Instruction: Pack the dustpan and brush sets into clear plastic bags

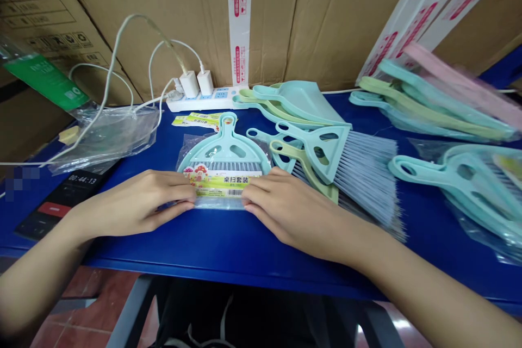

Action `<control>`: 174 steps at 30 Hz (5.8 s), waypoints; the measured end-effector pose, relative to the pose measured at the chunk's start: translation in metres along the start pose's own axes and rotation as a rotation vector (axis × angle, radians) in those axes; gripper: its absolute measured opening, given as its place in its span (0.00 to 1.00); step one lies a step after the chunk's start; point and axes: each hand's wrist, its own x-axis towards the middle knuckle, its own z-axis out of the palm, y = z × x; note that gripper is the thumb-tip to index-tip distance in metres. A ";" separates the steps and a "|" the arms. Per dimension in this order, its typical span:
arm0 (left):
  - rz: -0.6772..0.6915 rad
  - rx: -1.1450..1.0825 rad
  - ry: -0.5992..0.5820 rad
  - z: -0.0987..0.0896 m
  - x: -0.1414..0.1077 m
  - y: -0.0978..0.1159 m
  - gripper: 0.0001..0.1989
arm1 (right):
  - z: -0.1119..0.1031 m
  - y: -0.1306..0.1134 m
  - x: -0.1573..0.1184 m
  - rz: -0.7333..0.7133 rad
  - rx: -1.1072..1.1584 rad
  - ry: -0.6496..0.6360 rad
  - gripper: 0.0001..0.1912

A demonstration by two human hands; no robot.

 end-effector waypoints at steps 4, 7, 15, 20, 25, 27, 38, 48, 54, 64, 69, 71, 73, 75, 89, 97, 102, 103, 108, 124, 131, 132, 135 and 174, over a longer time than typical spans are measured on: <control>-0.063 0.001 0.036 0.002 0.001 0.000 0.09 | -0.002 -0.001 0.000 -0.011 -0.007 0.037 0.18; -0.126 -0.014 0.063 0.005 0.003 0.001 0.11 | -0.001 0.000 0.000 -0.002 0.024 0.039 0.17; -0.241 -0.015 0.043 0.007 0.008 0.004 0.13 | 0.005 0.002 0.000 0.177 0.084 0.074 0.12; -0.268 -0.036 0.068 0.008 0.009 0.005 0.09 | 0.011 0.003 0.000 0.183 0.107 0.165 0.16; -0.306 -0.036 0.094 0.011 0.012 0.007 0.08 | 0.023 0.007 -0.003 0.190 0.117 0.244 0.18; -0.328 -0.035 0.103 0.012 0.012 0.008 0.08 | 0.025 0.007 -0.003 0.185 0.111 0.252 0.19; -0.331 0.006 0.203 0.016 0.012 0.010 0.05 | 0.016 0.002 0.004 0.208 0.035 0.241 0.19; -0.347 0.094 0.226 0.010 0.009 0.010 0.05 | 0.014 0.004 0.004 0.175 0.022 0.237 0.19; -0.401 0.106 0.200 0.007 0.008 0.007 0.06 | 0.020 0.006 0.002 0.146 -0.009 0.299 0.19; -0.459 0.107 0.204 0.005 0.008 0.007 0.06 | 0.013 0.006 0.003 0.180 -0.107 0.235 0.20; -0.428 0.060 0.214 0.005 0.006 0.004 0.08 | 0.014 0.009 0.002 0.214 -0.065 0.260 0.19; -0.390 -0.004 0.197 0.002 0.003 0.001 0.09 | 0.014 0.010 0.002 0.217 -0.047 0.271 0.18; -0.343 -0.080 0.162 -0.001 0.000 -0.002 0.08 | 0.012 0.012 0.000 0.203 -0.034 0.255 0.17; -0.304 -0.142 0.132 -0.004 -0.004 -0.006 0.07 | 0.009 0.014 -0.002 0.193 -0.017 0.217 0.16; -0.269 -0.307 0.010 -0.010 -0.006 -0.015 0.04 | -0.010 0.017 -0.012 0.151 0.156 0.017 0.27; -0.316 -0.295 -0.004 -0.010 -0.006 -0.013 0.05 | -0.011 0.020 -0.013 0.134 0.186 0.011 0.22; -0.356 -0.265 0.013 -0.008 -0.004 -0.006 0.05 | -0.007 0.016 -0.010 0.195 0.159 0.047 0.15; -0.360 -0.261 0.024 -0.007 -0.003 -0.005 0.05 | -0.005 0.015 -0.009 0.216 0.148 0.061 0.12; -0.346 -0.244 0.081 -0.001 0.001 -0.003 0.06 | 0.001 0.011 -0.004 0.271 0.125 0.118 0.09; -0.417 -0.126 0.119 0.003 0.005 -0.001 0.01 | 0.010 0.013 0.004 0.191 0.010 0.244 0.11; -0.424 -0.134 0.103 0.004 0.007 0.000 0.03 | 0.009 0.013 0.002 0.200 -0.030 0.179 0.14; -0.427 -0.127 0.103 0.005 0.007 0.000 0.03 | 0.010 0.013 0.002 0.201 -0.031 0.180 0.14; -0.447 -0.101 0.096 0.006 0.008 0.001 0.05 | 0.013 0.013 0.001 0.210 -0.042 0.242 0.15; -0.084 0.367 -0.031 0.010 0.012 0.001 0.33 | 0.015 0.010 0.006 0.169 -0.032 0.314 0.14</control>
